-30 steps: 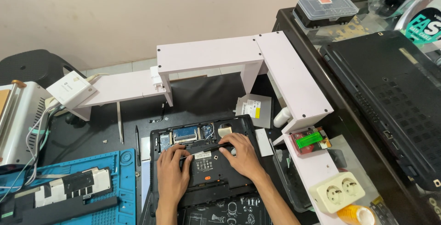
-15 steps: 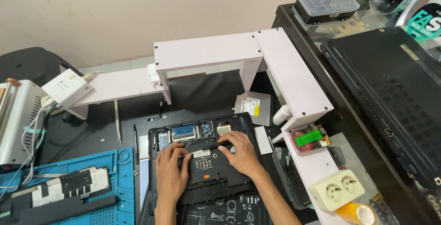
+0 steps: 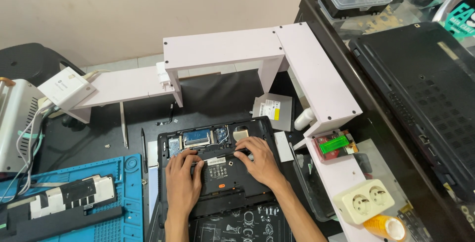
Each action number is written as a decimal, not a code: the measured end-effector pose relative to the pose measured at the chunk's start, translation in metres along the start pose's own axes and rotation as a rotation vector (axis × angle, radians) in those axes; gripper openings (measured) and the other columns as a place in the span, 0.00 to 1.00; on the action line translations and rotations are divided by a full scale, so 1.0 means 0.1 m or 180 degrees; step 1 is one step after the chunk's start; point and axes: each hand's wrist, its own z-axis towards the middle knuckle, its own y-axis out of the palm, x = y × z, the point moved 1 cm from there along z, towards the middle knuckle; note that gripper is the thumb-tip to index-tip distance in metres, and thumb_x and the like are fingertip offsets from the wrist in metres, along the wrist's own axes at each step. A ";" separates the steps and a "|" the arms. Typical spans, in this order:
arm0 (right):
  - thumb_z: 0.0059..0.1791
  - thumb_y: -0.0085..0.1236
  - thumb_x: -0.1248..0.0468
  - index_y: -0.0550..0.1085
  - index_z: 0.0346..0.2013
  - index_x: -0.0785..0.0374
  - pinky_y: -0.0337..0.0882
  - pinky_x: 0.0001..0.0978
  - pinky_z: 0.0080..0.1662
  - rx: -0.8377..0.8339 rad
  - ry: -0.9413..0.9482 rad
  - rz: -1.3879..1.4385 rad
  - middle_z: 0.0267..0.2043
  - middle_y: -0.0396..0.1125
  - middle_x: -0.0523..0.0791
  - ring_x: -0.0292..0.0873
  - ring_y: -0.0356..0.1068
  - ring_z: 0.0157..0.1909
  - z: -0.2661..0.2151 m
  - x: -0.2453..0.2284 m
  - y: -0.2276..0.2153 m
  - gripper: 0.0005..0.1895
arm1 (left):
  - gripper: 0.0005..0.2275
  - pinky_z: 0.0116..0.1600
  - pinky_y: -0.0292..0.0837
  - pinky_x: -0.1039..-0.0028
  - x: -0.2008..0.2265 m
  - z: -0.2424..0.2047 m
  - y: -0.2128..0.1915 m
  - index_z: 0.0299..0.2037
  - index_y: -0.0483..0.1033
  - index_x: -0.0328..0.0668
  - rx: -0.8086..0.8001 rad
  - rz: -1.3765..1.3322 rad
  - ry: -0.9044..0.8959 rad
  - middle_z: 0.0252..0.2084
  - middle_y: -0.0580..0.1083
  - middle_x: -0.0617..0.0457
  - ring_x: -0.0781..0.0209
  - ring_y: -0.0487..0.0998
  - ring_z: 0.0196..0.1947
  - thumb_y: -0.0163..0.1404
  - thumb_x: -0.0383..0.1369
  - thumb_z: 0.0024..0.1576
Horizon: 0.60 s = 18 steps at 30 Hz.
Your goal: The person assembles a laptop by connecting internal cables and securing the bottom case with a screwdriver. They then flip the laptop over, open the lid, and press keys on the keyboard to test functionality.
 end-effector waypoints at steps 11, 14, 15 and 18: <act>0.50 0.61 0.57 0.75 0.37 0.64 0.65 0.43 0.60 0.0113 0.0054 0.0387 0.48 0.75 0.44 0.49 0.71 0.57 -0.01 0.02 -0.02 0.12 | 0.06 0.69 0.58 0.55 0.01 -0.01 -0.02 0.38 0.77 0.40 -0.0011 -0.0003 0.0050 0.52 0.75 0.51 0.47 0.73 0.56 0.51 0.33 0.59; 0.50 0.62 0.59 0.74 0.37 0.65 0.68 0.40 0.59 0.0183 0.0106 0.0715 0.47 0.75 0.45 0.47 0.73 0.55 -0.01 0.06 -0.03 0.11 | 0.06 0.67 0.57 0.53 0.03 -0.01 -0.03 0.38 0.78 0.39 0.0078 0.0005 0.0251 0.51 0.75 0.50 0.46 0.72 0.58 0.51 0.32 0.59; 0.50 0.62 0.60 0.73 0.37 0.66 0.70 0.38 0.59 0.0234 0.0094 0.0888 0.47 0.75 0.45 0.45 0.75 0.54 -0.02 0.08 -0.02 0.11 | 0.05 0.66 0.57 0.53 0.04 -0.01 -0.04 0.37 0.78 0.39 0.0166 0.0021 0.0411 0.50 0.75 0.49 0.44 0.71 0.59 0.52 0.32 0.58; 0.50 0.63 0.62 0.74 0.36 0.67 0.71 0.36 0.58 0.0250 0.0174 0.1124 0.46 0.75 0.46 0.44 0.75 0.53 -0.01 0.10 -0.05 0.10 | 0.05 0.67 0.58 0.53 0.14 0.00 -0.10 0.36 0.79 0.40 0.0071 0.0007 0.0391 0.47 0.75 0.50 0.46 0.73 0.53 0.54 0.32 0.56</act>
